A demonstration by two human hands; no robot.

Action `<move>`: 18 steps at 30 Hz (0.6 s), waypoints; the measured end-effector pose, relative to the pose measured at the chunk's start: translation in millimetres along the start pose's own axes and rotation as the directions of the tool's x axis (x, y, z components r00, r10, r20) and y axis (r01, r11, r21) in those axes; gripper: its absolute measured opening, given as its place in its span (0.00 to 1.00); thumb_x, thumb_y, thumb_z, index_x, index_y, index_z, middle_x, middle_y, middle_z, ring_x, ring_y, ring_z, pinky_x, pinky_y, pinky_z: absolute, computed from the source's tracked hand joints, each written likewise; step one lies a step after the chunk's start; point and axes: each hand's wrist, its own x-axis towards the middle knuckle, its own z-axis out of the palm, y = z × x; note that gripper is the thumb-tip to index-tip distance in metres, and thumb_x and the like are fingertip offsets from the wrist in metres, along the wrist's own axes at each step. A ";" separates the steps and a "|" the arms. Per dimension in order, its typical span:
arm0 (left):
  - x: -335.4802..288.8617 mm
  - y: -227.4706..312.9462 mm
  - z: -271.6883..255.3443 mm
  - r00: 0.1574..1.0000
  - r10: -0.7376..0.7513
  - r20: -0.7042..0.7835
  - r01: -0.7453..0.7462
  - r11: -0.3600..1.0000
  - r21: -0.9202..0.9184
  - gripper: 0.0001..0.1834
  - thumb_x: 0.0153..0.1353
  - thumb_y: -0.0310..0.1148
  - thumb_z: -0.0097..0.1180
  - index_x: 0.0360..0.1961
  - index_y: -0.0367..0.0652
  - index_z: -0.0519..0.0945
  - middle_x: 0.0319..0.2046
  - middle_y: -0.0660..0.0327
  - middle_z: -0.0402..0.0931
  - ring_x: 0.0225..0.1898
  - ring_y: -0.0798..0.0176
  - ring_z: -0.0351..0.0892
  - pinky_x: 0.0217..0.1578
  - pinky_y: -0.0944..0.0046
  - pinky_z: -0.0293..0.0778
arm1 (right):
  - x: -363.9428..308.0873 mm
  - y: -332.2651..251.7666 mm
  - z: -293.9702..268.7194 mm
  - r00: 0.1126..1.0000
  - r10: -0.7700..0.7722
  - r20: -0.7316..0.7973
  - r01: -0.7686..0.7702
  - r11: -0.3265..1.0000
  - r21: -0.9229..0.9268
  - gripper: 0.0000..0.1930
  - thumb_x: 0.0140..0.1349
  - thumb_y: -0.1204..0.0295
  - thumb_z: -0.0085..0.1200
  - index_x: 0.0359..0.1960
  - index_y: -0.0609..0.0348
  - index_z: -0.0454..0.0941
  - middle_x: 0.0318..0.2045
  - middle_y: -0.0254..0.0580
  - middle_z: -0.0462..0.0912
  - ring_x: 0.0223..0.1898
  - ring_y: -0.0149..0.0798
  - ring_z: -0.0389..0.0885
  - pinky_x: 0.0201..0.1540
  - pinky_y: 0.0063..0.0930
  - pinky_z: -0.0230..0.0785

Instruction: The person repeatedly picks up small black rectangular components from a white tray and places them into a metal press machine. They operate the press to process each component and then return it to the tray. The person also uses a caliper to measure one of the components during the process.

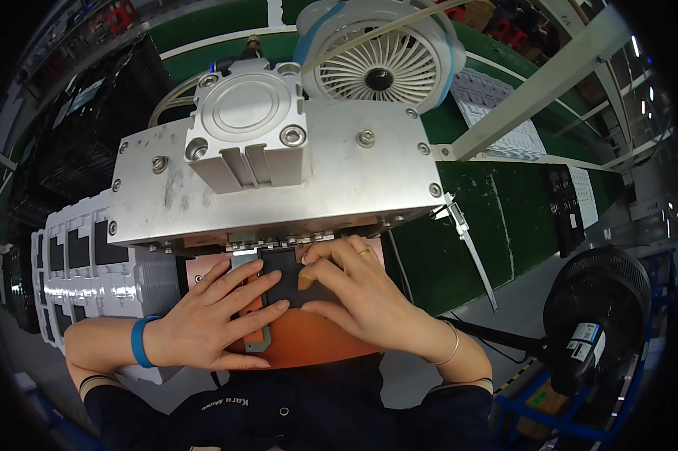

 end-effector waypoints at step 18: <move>-141.5 56.2 -65.4 0.501 -0.860 -0.093 0.361 0.305 -0.881 0.07 0.66 0.27 0.63 0.36 0.33 0.81 0.31 0.64 0.82 0.35 0.75 0.81 0.34 0.73 0.77 | 14.0 -83.2 26.0 0.973 -0.016 -0.232 0.135 0.853 0.505 0.27 0.47 0.73 0.77 0.48 0.63 0.78 0.49 0.44 0.82 0.48 0.36 0.84 0.45 0.28 0.79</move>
